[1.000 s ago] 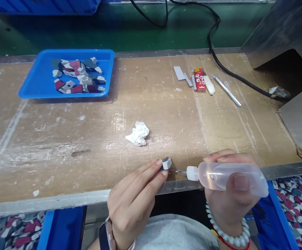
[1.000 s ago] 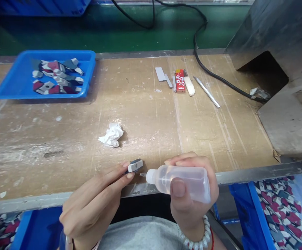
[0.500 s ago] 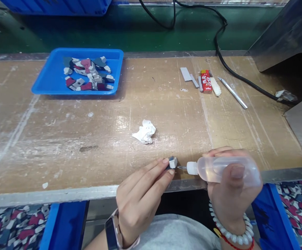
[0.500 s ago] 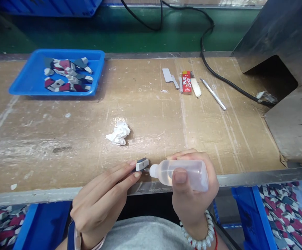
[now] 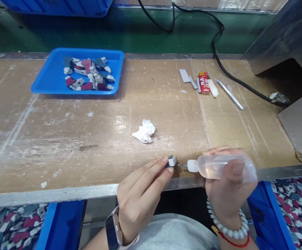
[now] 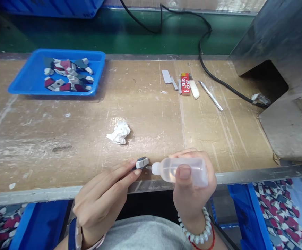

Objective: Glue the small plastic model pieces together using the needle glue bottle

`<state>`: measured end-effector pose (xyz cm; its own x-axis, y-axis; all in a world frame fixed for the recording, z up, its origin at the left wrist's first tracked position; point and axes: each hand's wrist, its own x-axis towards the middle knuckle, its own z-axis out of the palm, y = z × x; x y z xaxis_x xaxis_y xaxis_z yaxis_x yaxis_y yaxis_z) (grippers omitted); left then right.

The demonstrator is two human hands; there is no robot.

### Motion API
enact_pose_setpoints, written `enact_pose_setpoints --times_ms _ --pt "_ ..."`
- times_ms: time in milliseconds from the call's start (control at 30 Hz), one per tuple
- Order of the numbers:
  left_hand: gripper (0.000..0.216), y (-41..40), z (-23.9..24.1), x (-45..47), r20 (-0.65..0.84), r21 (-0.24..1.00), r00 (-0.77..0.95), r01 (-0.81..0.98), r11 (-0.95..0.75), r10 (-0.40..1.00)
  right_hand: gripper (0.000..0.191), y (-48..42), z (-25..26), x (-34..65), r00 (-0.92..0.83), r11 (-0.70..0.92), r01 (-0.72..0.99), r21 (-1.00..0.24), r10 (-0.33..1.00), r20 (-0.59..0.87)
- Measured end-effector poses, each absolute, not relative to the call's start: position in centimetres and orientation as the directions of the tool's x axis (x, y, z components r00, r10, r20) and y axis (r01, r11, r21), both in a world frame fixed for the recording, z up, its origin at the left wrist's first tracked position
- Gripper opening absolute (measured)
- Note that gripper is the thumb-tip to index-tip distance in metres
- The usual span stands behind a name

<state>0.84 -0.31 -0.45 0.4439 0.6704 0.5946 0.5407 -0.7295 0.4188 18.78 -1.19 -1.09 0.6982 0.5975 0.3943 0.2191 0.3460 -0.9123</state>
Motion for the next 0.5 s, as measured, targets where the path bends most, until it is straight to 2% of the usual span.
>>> enact_pose_setpoints --times_ms 167,300,500 --pt "0.025 -0.3 -0.7 0.8 0.638 0.477 0.415 0.448 -0.756 0.648 0.035 -1.1 -0.9 18.9 0.776 0.443 0.162 -0.882 0.495 0.391" --pt "0.018 -0.1 -0.5 1.0 0.575 0.537 0.456 0.415 -0.734 0.679 0.025 -1.0 -1.1 18.8 0.791 0.494 0.131 -0.859 0.47 0.391" --pt "0.015 0.6 0.5 0.7 0.545 0.409 0.572 0.458 -0.789 0.614 0.023 -1.5 -1.2 18.6 0.773 0.539 0.129 -0.832 0.471 0.425"
